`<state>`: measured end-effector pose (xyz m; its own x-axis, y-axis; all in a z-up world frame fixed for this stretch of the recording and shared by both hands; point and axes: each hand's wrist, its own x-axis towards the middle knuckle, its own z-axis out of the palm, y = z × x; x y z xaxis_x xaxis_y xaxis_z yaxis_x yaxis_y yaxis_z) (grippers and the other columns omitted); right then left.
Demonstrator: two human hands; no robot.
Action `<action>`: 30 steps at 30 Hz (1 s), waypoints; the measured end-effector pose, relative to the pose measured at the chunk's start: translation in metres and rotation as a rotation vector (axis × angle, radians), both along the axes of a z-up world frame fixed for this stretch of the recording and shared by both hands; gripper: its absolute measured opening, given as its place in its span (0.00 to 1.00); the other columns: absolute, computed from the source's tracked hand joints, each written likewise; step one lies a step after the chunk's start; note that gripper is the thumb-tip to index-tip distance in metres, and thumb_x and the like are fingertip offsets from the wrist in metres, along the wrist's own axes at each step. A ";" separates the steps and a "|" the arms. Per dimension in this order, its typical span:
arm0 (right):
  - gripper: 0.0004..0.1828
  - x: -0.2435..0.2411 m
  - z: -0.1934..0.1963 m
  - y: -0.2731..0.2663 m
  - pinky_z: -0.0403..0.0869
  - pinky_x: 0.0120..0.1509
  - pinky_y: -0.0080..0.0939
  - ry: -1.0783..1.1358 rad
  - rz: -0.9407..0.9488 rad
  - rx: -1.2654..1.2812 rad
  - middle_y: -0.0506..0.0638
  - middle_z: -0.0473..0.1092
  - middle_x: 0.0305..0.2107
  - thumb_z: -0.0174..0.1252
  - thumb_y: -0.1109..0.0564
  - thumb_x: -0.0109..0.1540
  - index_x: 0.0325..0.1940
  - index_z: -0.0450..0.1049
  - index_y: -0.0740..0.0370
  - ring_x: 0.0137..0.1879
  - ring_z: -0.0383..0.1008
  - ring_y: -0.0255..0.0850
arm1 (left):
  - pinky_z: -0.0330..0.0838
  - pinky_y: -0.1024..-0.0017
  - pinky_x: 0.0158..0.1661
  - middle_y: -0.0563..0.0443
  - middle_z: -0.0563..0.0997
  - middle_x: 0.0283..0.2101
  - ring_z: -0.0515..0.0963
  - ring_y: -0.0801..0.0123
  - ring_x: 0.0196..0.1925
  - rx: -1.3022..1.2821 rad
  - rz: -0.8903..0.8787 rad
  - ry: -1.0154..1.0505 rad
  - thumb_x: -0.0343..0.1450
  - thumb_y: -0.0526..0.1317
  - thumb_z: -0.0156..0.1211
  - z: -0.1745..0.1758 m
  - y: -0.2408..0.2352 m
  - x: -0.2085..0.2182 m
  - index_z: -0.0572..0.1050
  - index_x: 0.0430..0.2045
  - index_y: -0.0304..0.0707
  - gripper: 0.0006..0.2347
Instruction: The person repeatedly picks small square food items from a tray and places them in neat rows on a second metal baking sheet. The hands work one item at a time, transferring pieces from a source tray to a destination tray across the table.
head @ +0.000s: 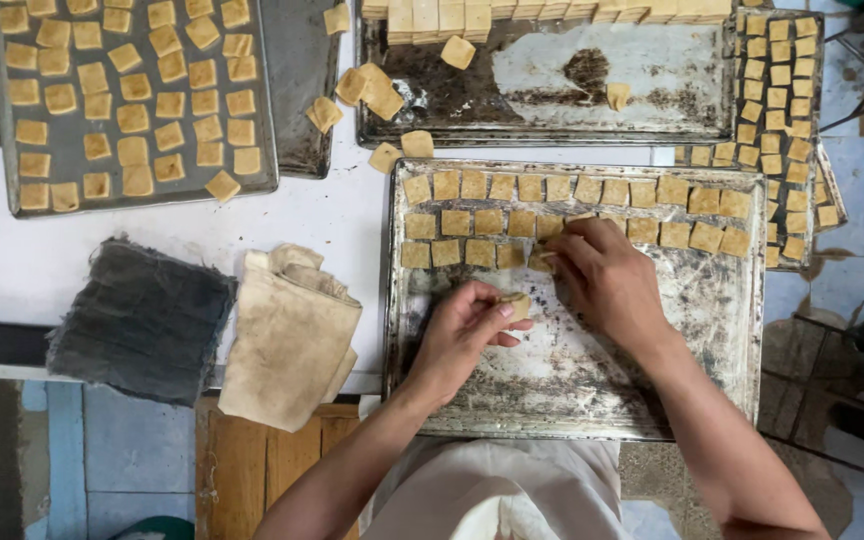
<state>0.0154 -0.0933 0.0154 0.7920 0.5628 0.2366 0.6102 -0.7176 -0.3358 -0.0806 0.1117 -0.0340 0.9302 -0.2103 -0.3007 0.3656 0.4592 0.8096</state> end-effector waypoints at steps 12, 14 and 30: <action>0.23 -0.034 0.028 -0.022 0.82 0.47 0.39 0.572 -0.039 0.352 0.54 0.70 0.54 0.61 0.56 0.62 0.61 0.74 0.61 0.47 0.81 0.42 | 0.83 0.63 0.51 0.40 0.78 0.51 0.83 0.54 0.52 -0.312 -0.066 0.174 0.79 0.38 0.50 0.011 -0.022 0.014 0.68 0.50 0.31 0.10; 0.19 -0.040 0.026 -0.020 0.80 0.49 0.42 0.465 0.000 0.349 0.54 0.71 0.52 0.62 0.58 0.62 0.58 0.78 0.61 0.50 0.79 0.45 | 0.82 0.61 0.52 0.40 0.78 0.52 0.83 0.54 0.53 -0.291 -0.083 0.165 0.80 0.37 0.50 0.012 -0.026 0.014 0.69 0.51 0.31 0.09; 0.20 -0.042 0.026 -0.030 0.79 0.43 0.43 0.262 0.075 0.237 0.55 0.71 0.53 0.67 0.63 0.56 0.51 0.81 0.53 0.45 0.78 0.45 | 0.83 0.55 0.52 0.43 0.78 0.48 0.83 0.55 0.51 -0.376 -0.107 0.327 0.77 0.34 0.51 0.009 -0.036 0.013 0.71 0.44 0.33 0.05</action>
